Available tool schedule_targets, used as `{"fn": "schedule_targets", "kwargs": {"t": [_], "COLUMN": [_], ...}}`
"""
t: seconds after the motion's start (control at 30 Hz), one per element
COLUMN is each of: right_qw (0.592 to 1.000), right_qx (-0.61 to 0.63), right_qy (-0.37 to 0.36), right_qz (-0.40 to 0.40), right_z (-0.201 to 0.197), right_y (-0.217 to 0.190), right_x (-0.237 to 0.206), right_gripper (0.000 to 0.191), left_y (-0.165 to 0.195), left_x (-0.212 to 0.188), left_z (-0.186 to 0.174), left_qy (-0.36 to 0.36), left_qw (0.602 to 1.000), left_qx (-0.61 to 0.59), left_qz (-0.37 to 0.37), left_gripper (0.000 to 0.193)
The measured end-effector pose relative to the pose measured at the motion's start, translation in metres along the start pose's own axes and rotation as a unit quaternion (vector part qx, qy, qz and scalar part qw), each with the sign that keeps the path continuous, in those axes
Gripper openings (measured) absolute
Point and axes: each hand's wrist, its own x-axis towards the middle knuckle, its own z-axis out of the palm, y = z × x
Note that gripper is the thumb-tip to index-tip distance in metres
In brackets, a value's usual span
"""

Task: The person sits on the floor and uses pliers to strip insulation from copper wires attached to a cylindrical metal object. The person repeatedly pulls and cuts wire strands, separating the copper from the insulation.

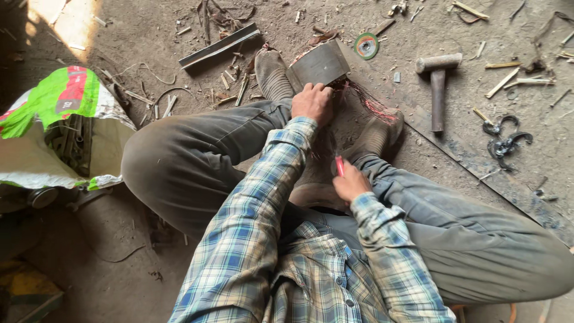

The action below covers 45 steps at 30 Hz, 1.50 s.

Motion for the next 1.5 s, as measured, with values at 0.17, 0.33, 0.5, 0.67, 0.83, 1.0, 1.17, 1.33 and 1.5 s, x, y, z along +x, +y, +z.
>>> {"fn": "schedule_targets", "kwargs": {"t": [0.17, 0.33, 0.5, 0.67, 0.83, 1.0, 1.17, 1.33, 1.5], "right_qw": [0.978, 0.987, 0.993, 0.991, 0.991, 0.992, 0.992, 0.987, 0.988], "right_qx": [0.205, 0.115, 0.009, -0.033, -0.021, -0.008, -0.053, -0.091, -0.113], "right_qy": [-0.011, 0.088, 0.086, 0.084, 0.094, 0.086, 0.075, 0.072, 0.053], "right_qz": [-0.034, -0.064, -0.084, -0.099, -0.096, -0.093, -0.091, -0.109, -0.091], "right_z": [-0.003, -0.033, -0.051, -0.057, -0.066, -0.073, -0.079, -0.085, -0.086], "right_y": [0.032, 0.024, -0.011, -0.028, -0.019, -0.009, -0.014, -0.028, -0.047], "right_x": [0.000, 0.040, 0.075, 0.086, 0.076, 0.059, 0.052, 0.053, 0.060], "right_gripper": [0.033, 0.023, 0.024, 0.033, 0.033, 0.034, 0.050, 0.059, 0.058], "left_y": [-0.012, -0.019, -0.015, -0.013, -0.011, 0.013, 0.021, 0.006, -0.008], "left_x": [-0.002, -0.002, -0.011, -0.025, -0.031, -0.049, -0.049, -0.023, -0.004], "left_z": [0.015, 0.019, 0.020, 0.004, -0.014, -0.013, -0.014, -0.023, -0.017], "left_qy": [0.041, 0.052, 0.077, -0.019, -0.237, -0.483, -0.362, -0.036, -0.043], "left_qw": [0.998, 0.995, 0.991, 0.993, 0.944, 0.810, 0.923, 0.951, 0.998], "left_qx": [0.018, 0.027, -0.013, -0.024, 0.106, 0.169, -0.066, -0.307, -0.040], "left_qz": [0.046, 0.081, 0.104, 0.114, 0.206, 0.286, 0.118, -0.014, 0.009], "left_gripper": [0.016, 0.011, 0.012, 0.017, 0.033, 0.042, 0.056, 0.038, 0.036]}}
